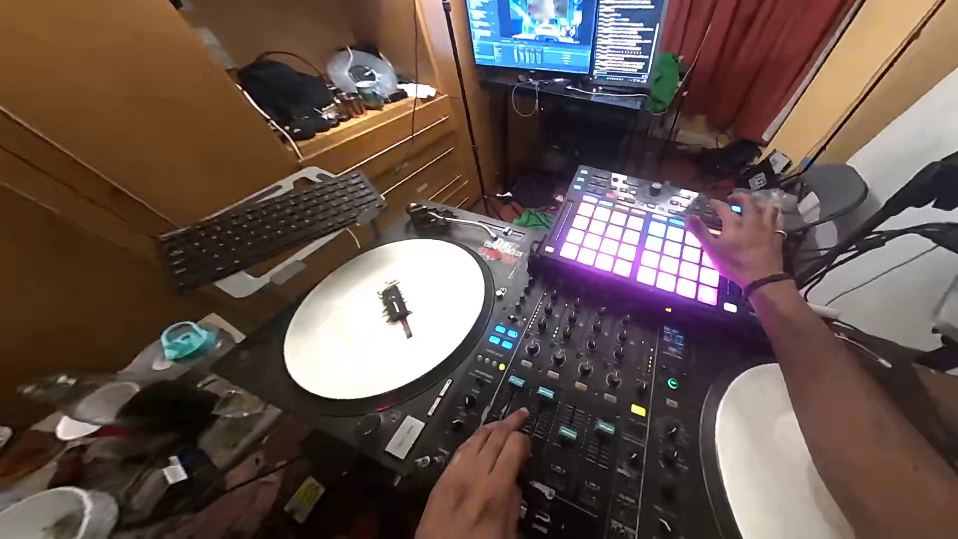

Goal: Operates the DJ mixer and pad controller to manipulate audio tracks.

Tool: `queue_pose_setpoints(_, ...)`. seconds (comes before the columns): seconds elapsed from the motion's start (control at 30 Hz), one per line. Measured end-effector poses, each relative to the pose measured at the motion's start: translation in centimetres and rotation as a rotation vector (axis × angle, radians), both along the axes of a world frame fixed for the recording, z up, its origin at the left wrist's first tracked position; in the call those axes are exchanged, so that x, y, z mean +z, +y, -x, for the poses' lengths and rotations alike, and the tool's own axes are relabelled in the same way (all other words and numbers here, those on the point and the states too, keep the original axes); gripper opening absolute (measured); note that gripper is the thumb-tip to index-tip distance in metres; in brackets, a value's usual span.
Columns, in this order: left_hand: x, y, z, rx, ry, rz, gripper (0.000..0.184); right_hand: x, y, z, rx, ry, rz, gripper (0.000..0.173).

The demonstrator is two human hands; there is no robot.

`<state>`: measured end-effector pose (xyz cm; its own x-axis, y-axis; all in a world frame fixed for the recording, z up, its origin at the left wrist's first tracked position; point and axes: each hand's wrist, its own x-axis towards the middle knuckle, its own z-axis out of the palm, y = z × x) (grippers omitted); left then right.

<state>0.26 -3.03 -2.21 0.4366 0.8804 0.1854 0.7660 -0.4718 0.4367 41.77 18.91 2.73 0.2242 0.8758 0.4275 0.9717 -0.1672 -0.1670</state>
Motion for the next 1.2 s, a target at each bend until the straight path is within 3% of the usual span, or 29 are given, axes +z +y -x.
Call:
queue_pose_setpoints(0.17,0.0,-0.6,-0.2,-0.003,-0.024,0.021,0.019,-0.9,0.0,-0.4,0.001,0.006,0.046,0.091)
queue_pose_setpoints(0.37,0.1,0.4,0.6,-0.030,-0.022,0.025,0.019,0.6,0.1,-0.1,0.010,0.015,0.010,0.095)
queue_pose_setpoints(0.53,0.1,0.0,0.4,-0.009,-0.013,0.020,0.019,-0.5,0.5,-0.4,-0.007,-0.001,0.050,0.088)
queue_pose_setpoints(0.7,0.2,-0.2,-0.1,-0.006,-0.051,0.066,0.018,0.1,0.3,-0.2,0.002,0.014,-0.055,0.092)
queue_pose_setpoints(0.83,0.5,0.2,0.3,-0.028,-0.062,0.115,0.022,-0.2,0.4,-0.3,-0.011,0.021,0.052,0.090)
queue_pose_setpoints(1.0,0.5,1.5,1.1,-0.037,-0.041,0.109,0.021,0.6,0.3,0.0,-0.022,0.032,-0.031,0.093)
queue_pose_setpoints(1.2,1.1,1.1,0.4,-0.008,-0.043,0.096,0.020,-0.2,1.1,-0.6,-0.024,0.013,0.012,0.085)
